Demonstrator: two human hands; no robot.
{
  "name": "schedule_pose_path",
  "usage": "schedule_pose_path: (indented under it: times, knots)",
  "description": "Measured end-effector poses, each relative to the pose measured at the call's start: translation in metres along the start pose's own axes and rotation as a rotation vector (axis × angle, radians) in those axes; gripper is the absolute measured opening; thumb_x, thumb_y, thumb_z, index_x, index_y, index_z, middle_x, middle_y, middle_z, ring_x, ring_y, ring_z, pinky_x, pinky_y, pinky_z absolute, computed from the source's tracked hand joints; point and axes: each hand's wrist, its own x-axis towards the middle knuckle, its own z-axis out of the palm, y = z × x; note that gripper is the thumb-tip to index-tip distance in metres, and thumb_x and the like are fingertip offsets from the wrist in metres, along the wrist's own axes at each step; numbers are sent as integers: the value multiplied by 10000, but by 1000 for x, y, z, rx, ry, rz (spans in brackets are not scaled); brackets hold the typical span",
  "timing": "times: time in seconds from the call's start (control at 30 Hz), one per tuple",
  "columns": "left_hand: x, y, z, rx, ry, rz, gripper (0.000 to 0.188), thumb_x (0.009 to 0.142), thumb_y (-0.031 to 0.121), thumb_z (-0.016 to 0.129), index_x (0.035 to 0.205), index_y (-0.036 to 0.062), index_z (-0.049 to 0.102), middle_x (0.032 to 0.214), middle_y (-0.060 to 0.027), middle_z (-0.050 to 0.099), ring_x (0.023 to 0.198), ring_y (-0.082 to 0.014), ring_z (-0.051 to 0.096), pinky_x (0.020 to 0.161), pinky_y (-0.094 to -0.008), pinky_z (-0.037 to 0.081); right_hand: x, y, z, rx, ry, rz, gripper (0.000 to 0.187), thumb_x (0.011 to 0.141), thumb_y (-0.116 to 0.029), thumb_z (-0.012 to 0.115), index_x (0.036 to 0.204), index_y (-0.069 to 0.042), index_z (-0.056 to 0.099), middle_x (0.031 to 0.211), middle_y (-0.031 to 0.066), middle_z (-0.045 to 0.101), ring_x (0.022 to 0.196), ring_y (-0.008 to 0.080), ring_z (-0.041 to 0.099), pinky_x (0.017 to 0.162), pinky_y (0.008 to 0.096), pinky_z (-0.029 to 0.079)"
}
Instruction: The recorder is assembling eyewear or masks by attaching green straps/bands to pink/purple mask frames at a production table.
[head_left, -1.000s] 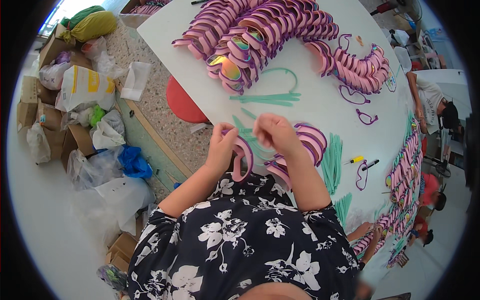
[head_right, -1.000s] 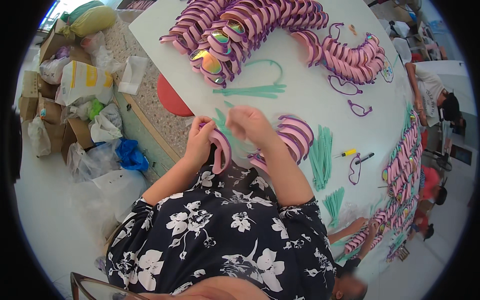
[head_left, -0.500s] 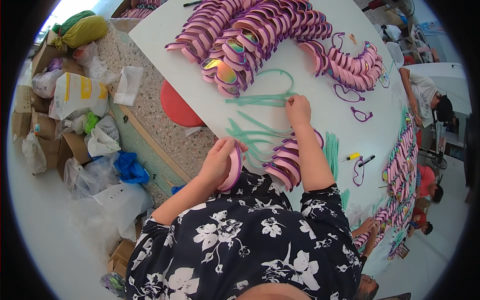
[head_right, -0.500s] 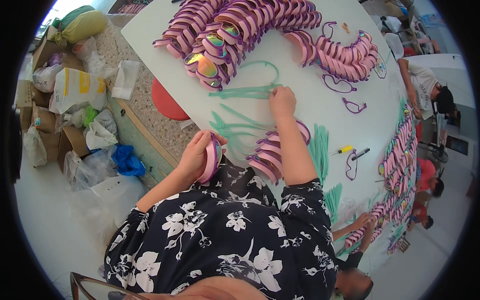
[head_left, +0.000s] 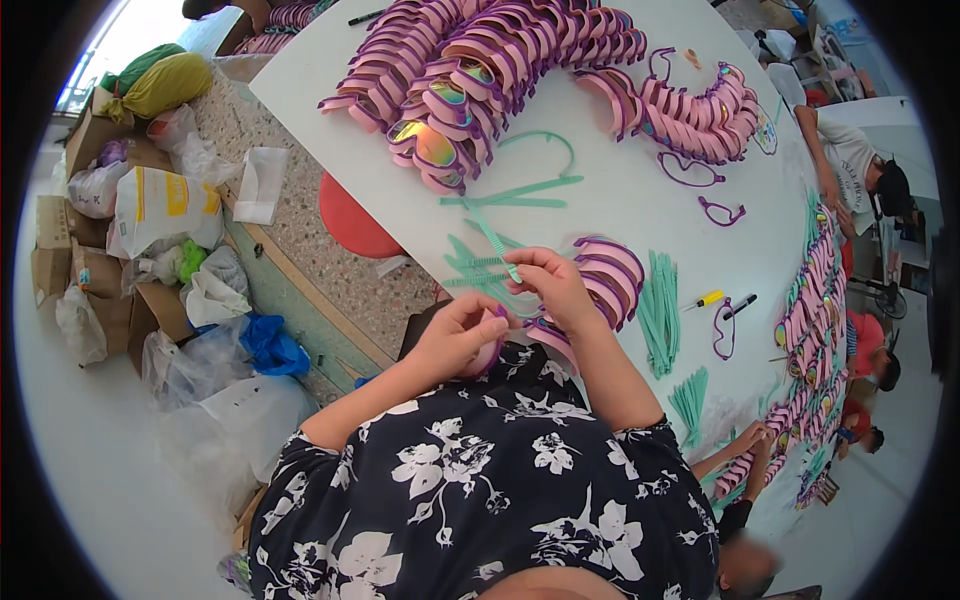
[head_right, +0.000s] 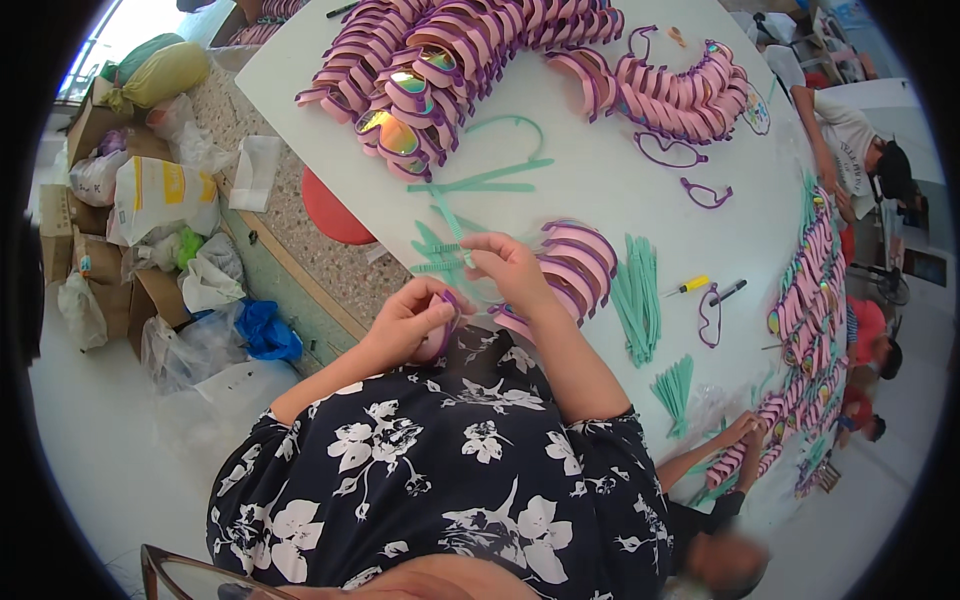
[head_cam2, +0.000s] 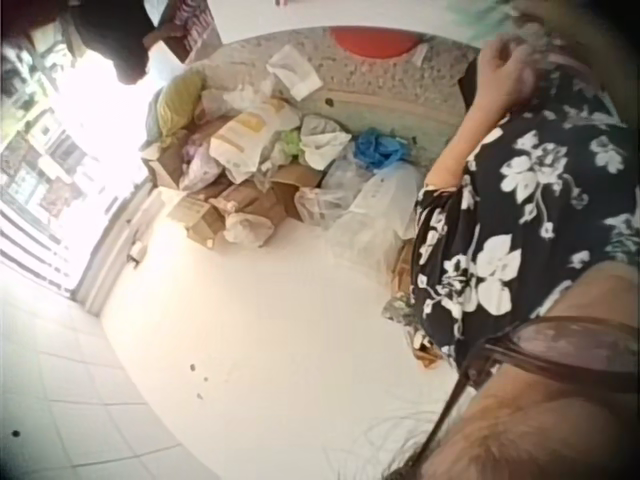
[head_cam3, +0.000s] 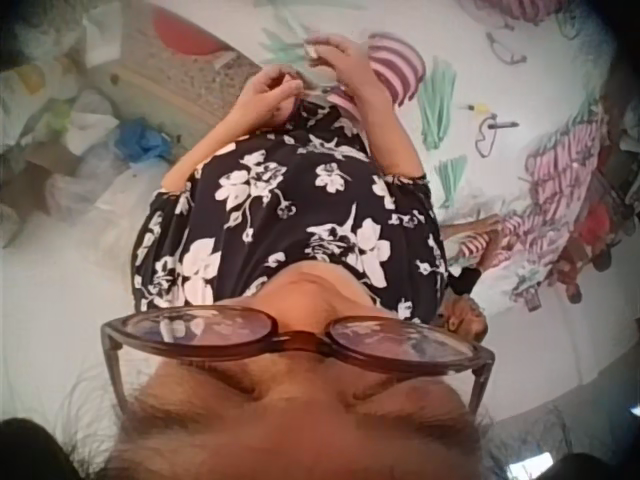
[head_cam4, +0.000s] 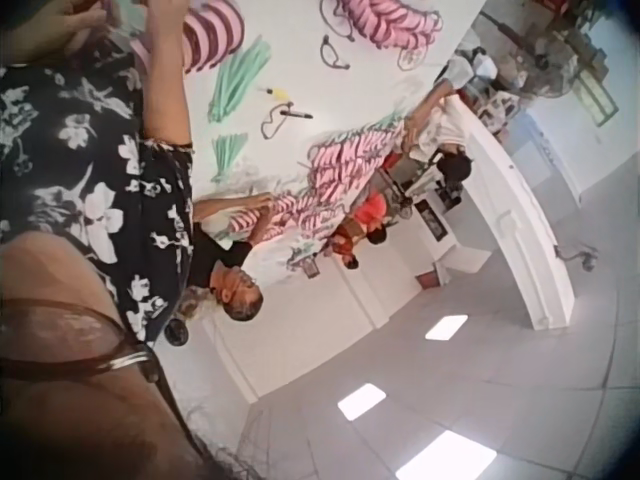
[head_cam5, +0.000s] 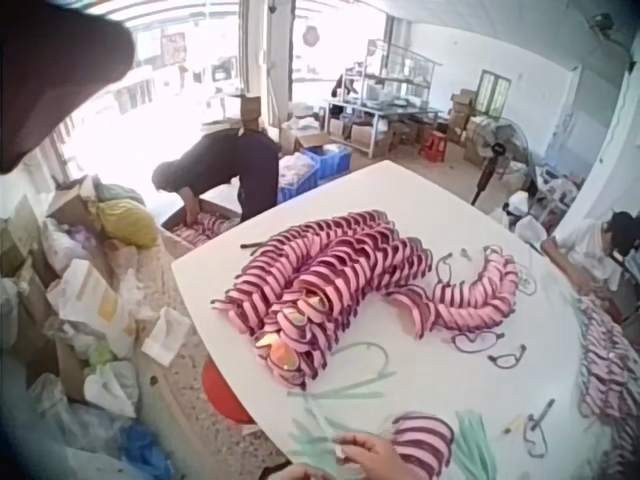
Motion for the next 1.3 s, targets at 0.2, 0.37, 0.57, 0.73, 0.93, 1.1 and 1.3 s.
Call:
schedule_pose_path:
  times: [0.2,0.37,0.57,0.73,0.93,1.1,1.3]
  knots:
    - [22,31,-10,-508,222,118,152,1016,187,467,1095,61,503,1087,-154,621,1102,-290,606,919,-475,518,-29,-24,19,141,-16,-38,259,880,-36,635,1130,31,637,1047,132,681,994,179,661,903,317,529]
    - [33,37,-7,-506,189,149,168,1013,192,475,1100,52,507,1083,-146,620,1097,-297,606,914,-467,517,-17,-27,6,18,89,-172,145,884,-66,669,1005,13,674,921,66,682,869,132,655,780,260,521]
    - [46,33,-7,-460,110,150,192,1014,196,474,1085,26,527,1047,-143,633,1018,-285,633,869,-442,534,-20,-42,19,316,36,-164,164,901,-75,654,1044,-1,622,915,46,655,806,122,618,731,256,492]
    - [45,34,-8,-375,59,108,197,1008,183,494,1078,16,569,1027,-106,657,910,-166,631,795,-304,516,-37,-52,40,279,-53,-170,111,911,-76,638,994,-4,625,903,51,651,745,122,603,687,252,482]
    - [44,41,1,-49,121,229,201,996,127,502,1110,-13,591,1070,-85,658,966,-127,602,877,-272,476,-32,-44,38,297,28,-22,84,879,-99,657,884,-18,635,739,-10,584,569,48,444,516,196,329]
    - [44,46,-6,281,95,278,196,960,113,564,1104,-3,631,1038,-59,665,968,-114,595,877,-264,460,-29,-44,35,355,43,58,71,862,-73,652,873,-10,620,707,-18,524,519,29,381,444,181,258]
    - [49,64,-14,560,9,339,194,936,55,574,1102,-20,639,1057,-65,668,973,-127,598,877,-270,465,-23,-54,30,369,-38,91,81,866,-86,631,871,-7,613,728,-17,523,516,26,371,439,185,252]
